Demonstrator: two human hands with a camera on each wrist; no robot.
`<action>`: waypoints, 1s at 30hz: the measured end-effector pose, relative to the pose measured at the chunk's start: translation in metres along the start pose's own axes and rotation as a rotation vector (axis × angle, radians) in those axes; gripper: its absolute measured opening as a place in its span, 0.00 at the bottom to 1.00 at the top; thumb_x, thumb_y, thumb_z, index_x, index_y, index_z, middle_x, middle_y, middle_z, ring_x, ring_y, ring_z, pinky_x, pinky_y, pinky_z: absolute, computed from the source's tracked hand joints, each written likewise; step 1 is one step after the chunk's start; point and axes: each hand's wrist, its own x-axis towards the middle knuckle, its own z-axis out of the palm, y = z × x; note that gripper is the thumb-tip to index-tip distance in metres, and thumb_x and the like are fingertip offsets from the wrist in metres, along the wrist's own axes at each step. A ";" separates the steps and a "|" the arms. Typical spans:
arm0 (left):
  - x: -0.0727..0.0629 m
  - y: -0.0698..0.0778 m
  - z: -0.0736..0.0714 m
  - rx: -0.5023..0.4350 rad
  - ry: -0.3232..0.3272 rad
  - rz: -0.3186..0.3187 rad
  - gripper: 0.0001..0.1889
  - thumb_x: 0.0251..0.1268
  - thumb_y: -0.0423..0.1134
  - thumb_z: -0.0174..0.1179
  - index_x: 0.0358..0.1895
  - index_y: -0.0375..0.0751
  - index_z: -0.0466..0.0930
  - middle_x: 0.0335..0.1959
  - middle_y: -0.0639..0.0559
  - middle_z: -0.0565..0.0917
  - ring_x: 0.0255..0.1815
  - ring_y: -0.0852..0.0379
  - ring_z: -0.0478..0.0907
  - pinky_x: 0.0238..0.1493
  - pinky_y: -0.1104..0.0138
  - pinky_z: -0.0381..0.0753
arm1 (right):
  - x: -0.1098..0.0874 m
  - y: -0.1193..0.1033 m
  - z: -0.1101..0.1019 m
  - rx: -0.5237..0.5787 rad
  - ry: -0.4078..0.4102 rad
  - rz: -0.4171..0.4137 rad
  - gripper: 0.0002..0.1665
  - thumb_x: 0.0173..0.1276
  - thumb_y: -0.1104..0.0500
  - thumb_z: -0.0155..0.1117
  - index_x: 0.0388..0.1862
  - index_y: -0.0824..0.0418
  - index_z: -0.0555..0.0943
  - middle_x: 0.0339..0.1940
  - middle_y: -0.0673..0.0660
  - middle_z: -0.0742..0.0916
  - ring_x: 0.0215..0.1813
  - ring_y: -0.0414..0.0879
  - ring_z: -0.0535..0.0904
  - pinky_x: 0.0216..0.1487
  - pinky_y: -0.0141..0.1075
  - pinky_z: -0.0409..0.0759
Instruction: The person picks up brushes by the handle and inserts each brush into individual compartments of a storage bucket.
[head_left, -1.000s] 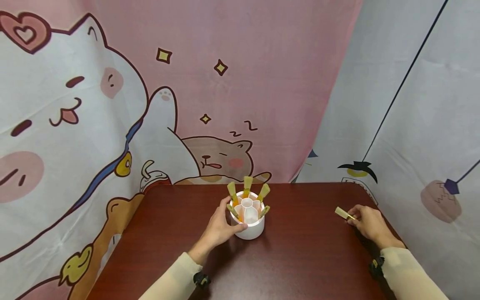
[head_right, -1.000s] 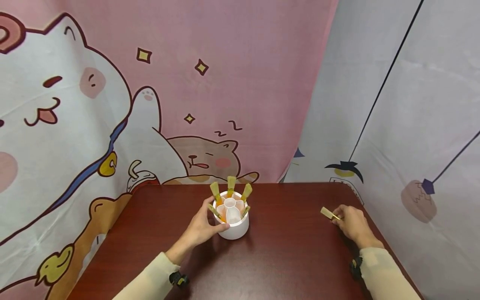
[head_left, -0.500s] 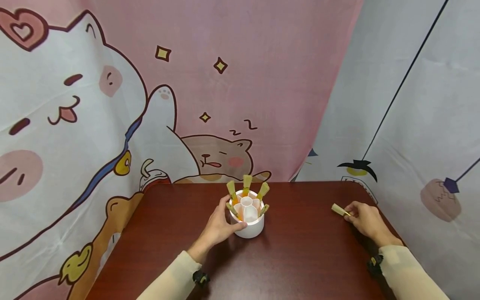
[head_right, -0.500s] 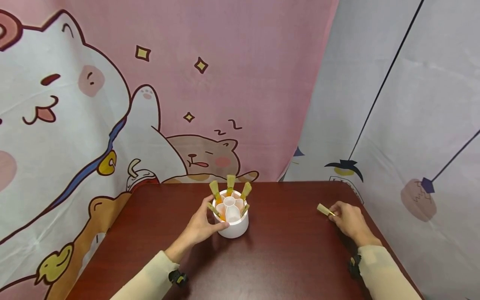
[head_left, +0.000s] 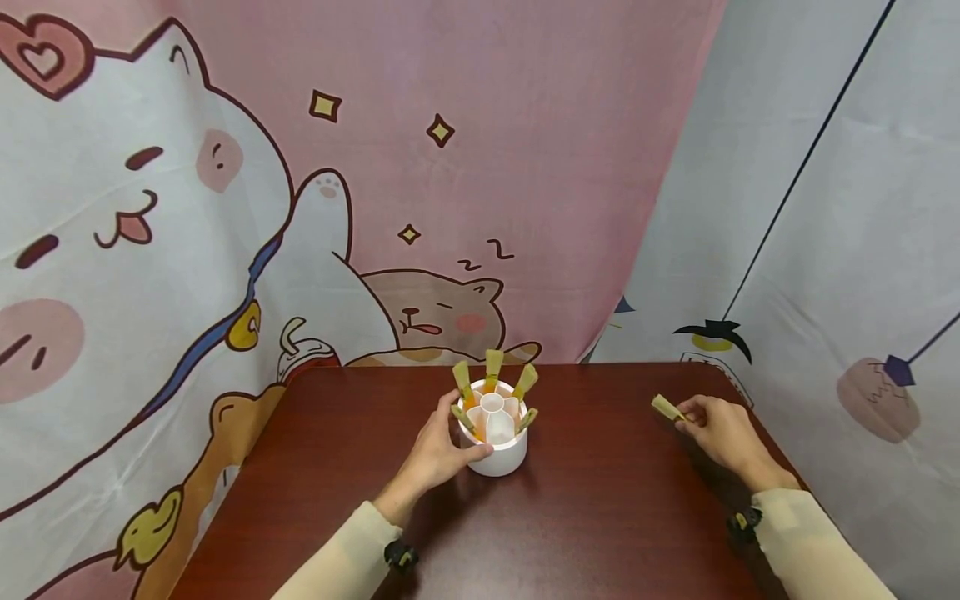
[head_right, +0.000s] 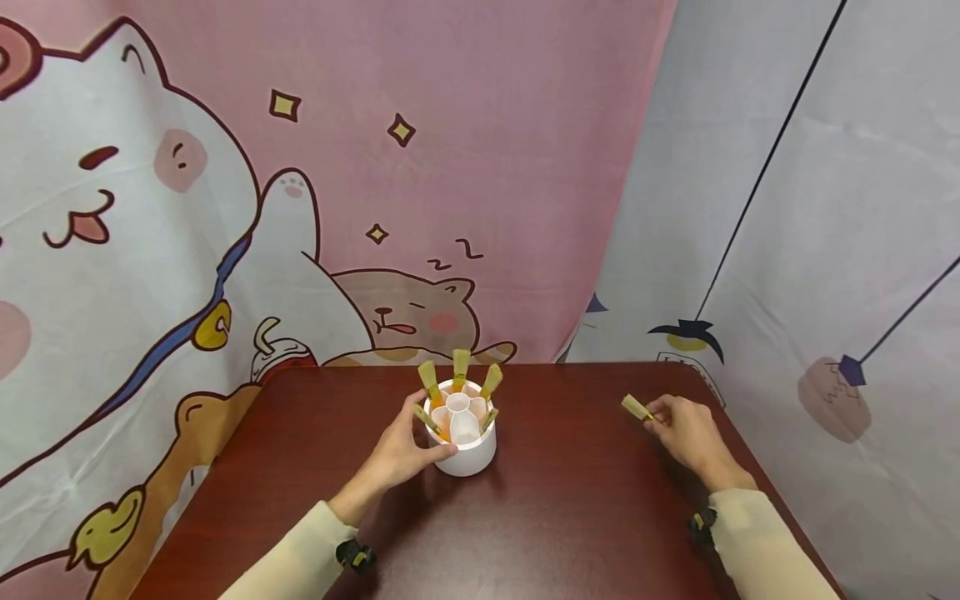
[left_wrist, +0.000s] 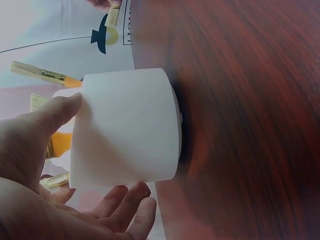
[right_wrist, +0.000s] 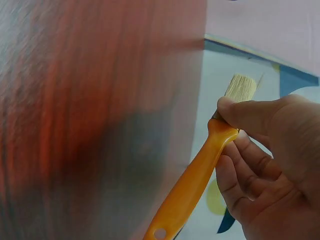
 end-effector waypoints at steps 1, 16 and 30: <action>0.000 0.000 0.000 0.002 0.001 0.002 0.60 0.59 0.46 0.91 0.91 0.44 0.62 0.64 0.37 0.85 0.60 0.42 0.84 0.61 0.45 0.85 | 0.001 -0.003 -0.001 0.002 0.001 -0.002 0.13 0.74 0.62 0.85 0.53 0.66 0.92 0.40 0.59 0.95 0.40 0.48 0.89 0.39 0.39 0.83; -0.003 0.005 0.002 0.016 0.016 -0.003 0.60 0.60 0.45 0.91 0.91 0.43 0.62 0.69 0.34 0.83 0.63 0.40 0.83 0.67 0.38 0.86 | 0.004 -0.061 -0.012 0.043 0.064 -0.135 0.13 0.73 0.64 0.86 0.53 0.63 0.93 0.41 0.55 0.95 0.39 0.43 0.90 0.39 0.34 0.86; -0.006 0.009 0.001 0.022 0.027 0.003 0.59 0.59 0.45 0.91 0.90 0.43 0.63 0.72 0.31 0.83 0.69 0.36 0.84 0.73 0.33 0.84 | 0.002 -0.107 -0.020 0.105 0.107 -0.253 0.13 0.70 0.67 0.87 0.50 0.60 0.93 0.40 0.51 0.94 0.38 0.35 0.88 0.40 0.32 0.89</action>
